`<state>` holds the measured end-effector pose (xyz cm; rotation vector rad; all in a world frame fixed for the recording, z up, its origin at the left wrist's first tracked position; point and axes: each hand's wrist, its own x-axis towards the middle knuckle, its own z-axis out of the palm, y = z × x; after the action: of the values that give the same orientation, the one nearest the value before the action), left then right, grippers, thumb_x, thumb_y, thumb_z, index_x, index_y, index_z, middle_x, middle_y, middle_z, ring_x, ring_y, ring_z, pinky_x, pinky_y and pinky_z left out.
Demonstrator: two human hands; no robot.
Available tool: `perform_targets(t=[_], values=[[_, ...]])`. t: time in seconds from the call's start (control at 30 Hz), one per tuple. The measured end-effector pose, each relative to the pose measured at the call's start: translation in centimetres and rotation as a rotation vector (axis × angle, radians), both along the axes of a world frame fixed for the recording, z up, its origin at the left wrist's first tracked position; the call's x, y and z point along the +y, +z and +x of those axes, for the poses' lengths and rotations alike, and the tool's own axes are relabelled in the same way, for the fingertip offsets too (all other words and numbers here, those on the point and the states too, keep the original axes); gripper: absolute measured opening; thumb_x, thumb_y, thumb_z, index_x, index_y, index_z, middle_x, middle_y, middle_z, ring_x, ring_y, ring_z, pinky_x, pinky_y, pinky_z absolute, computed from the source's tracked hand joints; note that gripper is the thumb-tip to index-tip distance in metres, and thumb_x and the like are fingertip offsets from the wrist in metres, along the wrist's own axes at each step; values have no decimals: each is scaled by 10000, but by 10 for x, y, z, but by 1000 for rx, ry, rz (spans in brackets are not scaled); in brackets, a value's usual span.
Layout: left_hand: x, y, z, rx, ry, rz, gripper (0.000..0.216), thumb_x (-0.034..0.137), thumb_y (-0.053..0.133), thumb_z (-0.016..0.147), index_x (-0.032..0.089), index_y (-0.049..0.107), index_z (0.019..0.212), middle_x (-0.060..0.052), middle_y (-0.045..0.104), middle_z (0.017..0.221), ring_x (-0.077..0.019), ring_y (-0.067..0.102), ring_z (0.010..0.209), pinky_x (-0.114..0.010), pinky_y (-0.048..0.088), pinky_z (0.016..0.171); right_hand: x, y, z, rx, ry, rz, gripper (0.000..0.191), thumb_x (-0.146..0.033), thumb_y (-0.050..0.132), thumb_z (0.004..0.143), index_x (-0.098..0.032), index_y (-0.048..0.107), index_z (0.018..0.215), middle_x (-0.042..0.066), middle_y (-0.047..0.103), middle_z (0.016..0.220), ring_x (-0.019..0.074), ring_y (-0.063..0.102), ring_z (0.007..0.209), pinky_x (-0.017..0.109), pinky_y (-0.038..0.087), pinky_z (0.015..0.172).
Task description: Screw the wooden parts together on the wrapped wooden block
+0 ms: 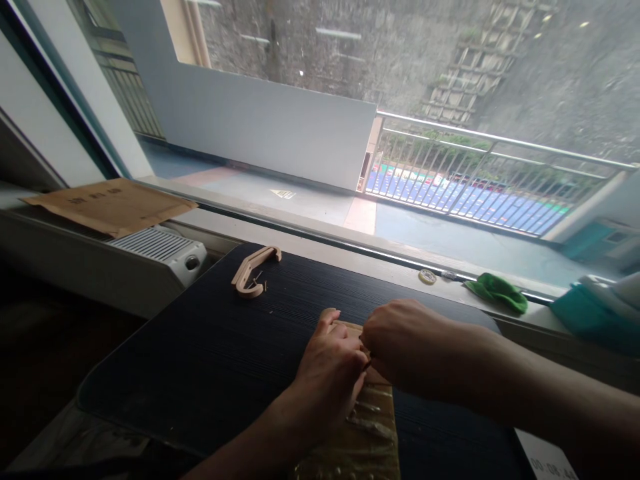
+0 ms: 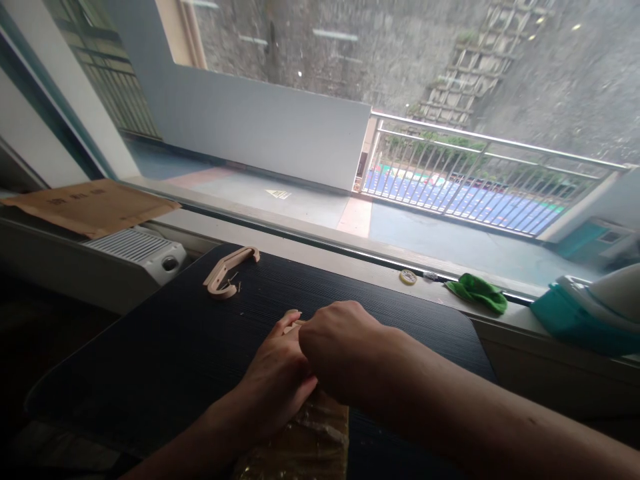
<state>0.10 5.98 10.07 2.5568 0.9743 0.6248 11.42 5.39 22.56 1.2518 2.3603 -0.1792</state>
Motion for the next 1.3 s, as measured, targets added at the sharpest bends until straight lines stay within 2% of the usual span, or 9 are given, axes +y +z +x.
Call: perform_targets(t=[0.1, 0.2, 0.37, 0.6, 0.73, 0.9, 1.0, 1.1, 1.3], values=[[0, 0, -1, 7, -13, -6, 118, 131, 559, 750, 221, 634, 735, 9, 659, 847, -179, 548, 924, -446, 181, 1052, -2, 1, 1, -14, -28, 37, 186, -166, 533, 812, -210, 679, 705, 58, 687, 713, 149, 620, 634, 238, 378, 515], [1, -2, -1, 9, -13, 9, 133, 148, 557, 758, 244, 646, 782, 15, 652, 810, -181, 548, 913, -461, 187, 1046, -3, 3, -2, -86, -61, -50, 95, -191, 591, 771, -179, 684, 786, 66, 691, 770, 183, 636, 690, 246, 391, 529], [1, -8, 1, 5, 2, 52, 131, 142, 540, 761, 233, 634, 755, 8, 644, 812, -179, 548, 903, -444, 204, 1047, 0, 5, -9, -64, 0, -86, 121, -123, 563, 769, -149, 678, 799, 89, 676, 843, 180, 634, 751, 236, 401, 565], [0, -3, 0, 5, -6, 7, 128, 132, 544, 766, 216, 606, 692, 16, 646, 857, -170, 540, 917, -432, 181, 1058, 1, 4, -6, -70, 6, -73, 135, -68, 576, 732, -149, 683, 743, 70, 669, 717, 160, 619, 664, 220, 359, 505], [0, 2, 0, 3, -4, -7, 118, 130, 551, 762, 226, 620, 749, 10, 645, 858, -174, 541, 915, -447, 196, 1045, -1, 3, -3, -84, -73, -34, 129, -119, 561, 765, -163, 680, 744, 64, 660, 658, 152, 610, 623, 223, 329, 470], [1, -2, 1, 13, -9, 16, 168, 124, 559, 754, 253, 642, 821, 8, 645, 833, -184, 538, 919, -447, 212, 1036, 1, 10, -10, -128, -59, -114, 139, -110, 570, 756, -150, 677, 835, 72, 678, 813, 169, 628, 731, 230, 375, 531], [0, -4, 2, 29, 11, 35, 174, 107, 548, 752, 243, 641, 806, 0, 648, 825, -193, 540, 931, -449, 217, 1033, 1, 14, -13, -125, -24, -116, 161, -52, 560, 730, -146, 673, 794, 73, 679, 852, 169, 627, 738, 229, 389, 543], [-1, -2, 2, 38, 24, 27, 158, 94, 542, 748, 221, 630, 783, -8, 650, 836, -189, 547, 920, -441, 221, 1033, 0, 10, -9, -59, -2, -40, 211, -21, 534, 726, -179, 674, 739, 71, 685, 836, 167, 627, 715, 240, 406, 551], [0, 1, 1, 30, -2, 9, 122, 123, 552, 756, 219, 621, 727, -1, 651, 855, -183, 542, 926, -449, 205, 1039, -2, -4, -1, -1, -84, -9, 176, -73, 557, 735, -182, 671, 657, 72, 674, 676, 171, 633, 653, 234, 411, 522]])
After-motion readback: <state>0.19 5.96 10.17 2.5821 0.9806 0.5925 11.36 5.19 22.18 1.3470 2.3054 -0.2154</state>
